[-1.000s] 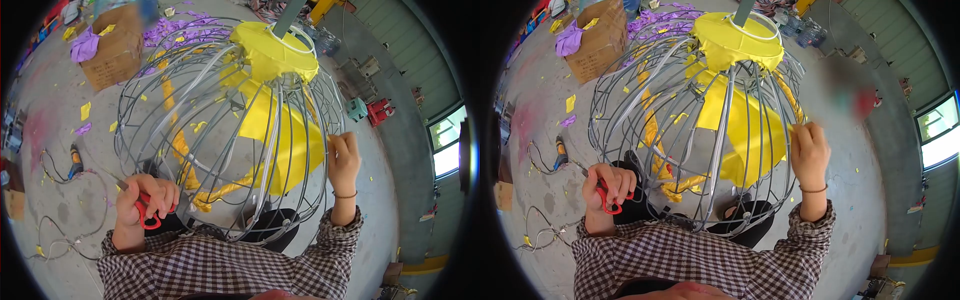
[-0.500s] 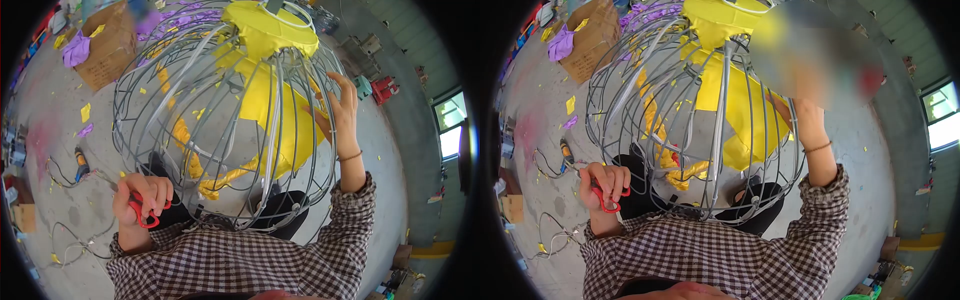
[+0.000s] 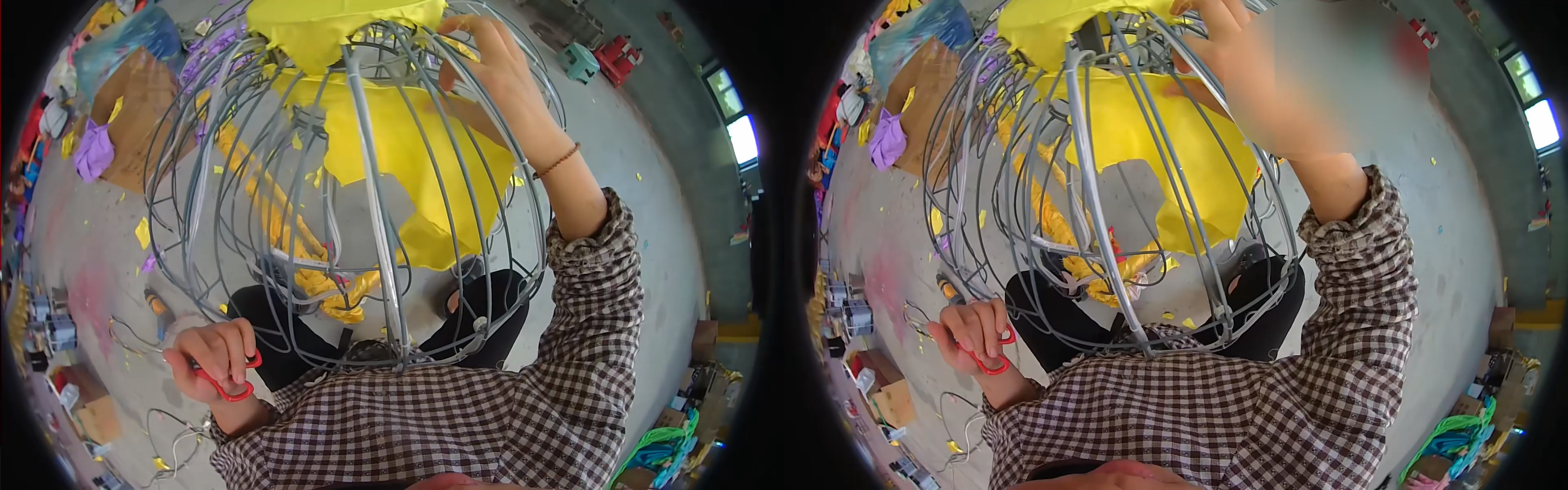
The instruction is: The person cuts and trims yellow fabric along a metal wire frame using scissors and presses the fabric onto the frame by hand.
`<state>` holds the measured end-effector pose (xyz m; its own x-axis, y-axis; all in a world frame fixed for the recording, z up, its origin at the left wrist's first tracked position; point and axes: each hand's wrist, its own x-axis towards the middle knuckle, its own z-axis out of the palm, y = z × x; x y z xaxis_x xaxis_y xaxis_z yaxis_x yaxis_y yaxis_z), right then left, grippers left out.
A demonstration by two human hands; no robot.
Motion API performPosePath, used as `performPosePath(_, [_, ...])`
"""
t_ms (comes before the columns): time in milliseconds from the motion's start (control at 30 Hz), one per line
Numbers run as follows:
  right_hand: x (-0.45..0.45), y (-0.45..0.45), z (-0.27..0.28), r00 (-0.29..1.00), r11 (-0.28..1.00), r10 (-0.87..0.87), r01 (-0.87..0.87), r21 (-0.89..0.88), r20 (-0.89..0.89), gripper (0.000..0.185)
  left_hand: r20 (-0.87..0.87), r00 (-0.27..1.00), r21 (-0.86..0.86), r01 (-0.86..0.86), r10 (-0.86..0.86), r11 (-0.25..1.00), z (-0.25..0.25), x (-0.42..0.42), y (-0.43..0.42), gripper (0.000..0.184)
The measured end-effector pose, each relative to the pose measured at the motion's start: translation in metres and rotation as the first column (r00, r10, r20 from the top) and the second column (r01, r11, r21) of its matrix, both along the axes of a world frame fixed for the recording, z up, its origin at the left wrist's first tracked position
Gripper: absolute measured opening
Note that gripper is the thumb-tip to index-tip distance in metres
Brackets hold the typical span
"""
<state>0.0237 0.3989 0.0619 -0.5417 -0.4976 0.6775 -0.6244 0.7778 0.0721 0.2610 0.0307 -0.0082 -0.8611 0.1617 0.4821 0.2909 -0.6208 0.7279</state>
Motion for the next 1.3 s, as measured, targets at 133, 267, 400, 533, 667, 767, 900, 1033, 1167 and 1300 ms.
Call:
performPosePath(133, [-0.003,0.001,-0.004,0.999,1.000,-0.031,0.031,-0.002,0.042,0.027,0.026,1.000,0.005,-0.018,0.017,1.000,0.001,-0.003,0.001,0.056])
performPosePath(267, [-0.005,0.001,-0.008,0.994,0.999,-0.048,0.048,-0.002,0.095,0.027,-0.056,0.998,0.004,0.015,-0.015,1.000,0.011,-0.014,0.000,0.054])
performPosePath(400, [-0.005,0.001,-0.011,0.988,0.999,-0.042,0.041,0.005,0.148,0.027,-0.085,0.996,-0.019,0.013,-0.015,1.000,0.021,-0.023,-0.001,0.053])
performPosePath(533, [-0.005,0.001,-0.013,0.982,0.999,-0.039,0.036,0.021,0.183,0.028,-0.094,0.995,-0.026,0.030,-0.033,0.999,0.020,-0.023,-0.005,0.052])
performPosePath(667, [-0.003,-0.004,-0.011,0.973,1.000,-0.027,0.029,-0.006,0.231,0.027,-0.094,0.994,-0.017,0.057,-0.058,0.998,0.013,-0.025,-0.007,0.052])
performPosePath(767, [0.006,-0.009,-0.004,0.945,0.990,0.011,0.035,-0.134,0.326,0.023,-0.095,0.992,0.000,0.085,-0.084,0.996,0.010,-0.026,-0.008,0.051])
performPosePath(900, [0.001,-0.004,0.001,0.953,0.985,0.160,-0.137,-0.103,0.258,0.016,-0.089,0.992,-0.005,0.089,-0.089,0.996,0.007,-0.027,-0.004,0.049])
performPosePath(1033, [0.000,-0.003,-0.002,0.949,0.969,0.239,-0.220,-0.109,0.205,0.011,-0.114,0.986,-0.022,0.124,-0.125,0.992,0.006,-0.031,0.000,0.051])
performPosePath(1167, [0.002,-0.008,-0.005,0.952,0.966,0.236,-0.209,-0.150,0.196,0.012,-0.142,0.974,-0.042,0.172,-0.176,0.984,0.007,-0.036,0.001,0.054])
performPosePath(1300, [0.004,-0.011,-0.008,0.948,0.972,0.167,-0.113,-0.206,0.270,0.014,-0.147,0.969,-0.046,0.196,-0.200,0.980,0.003,-0.038,0.003,0.055])
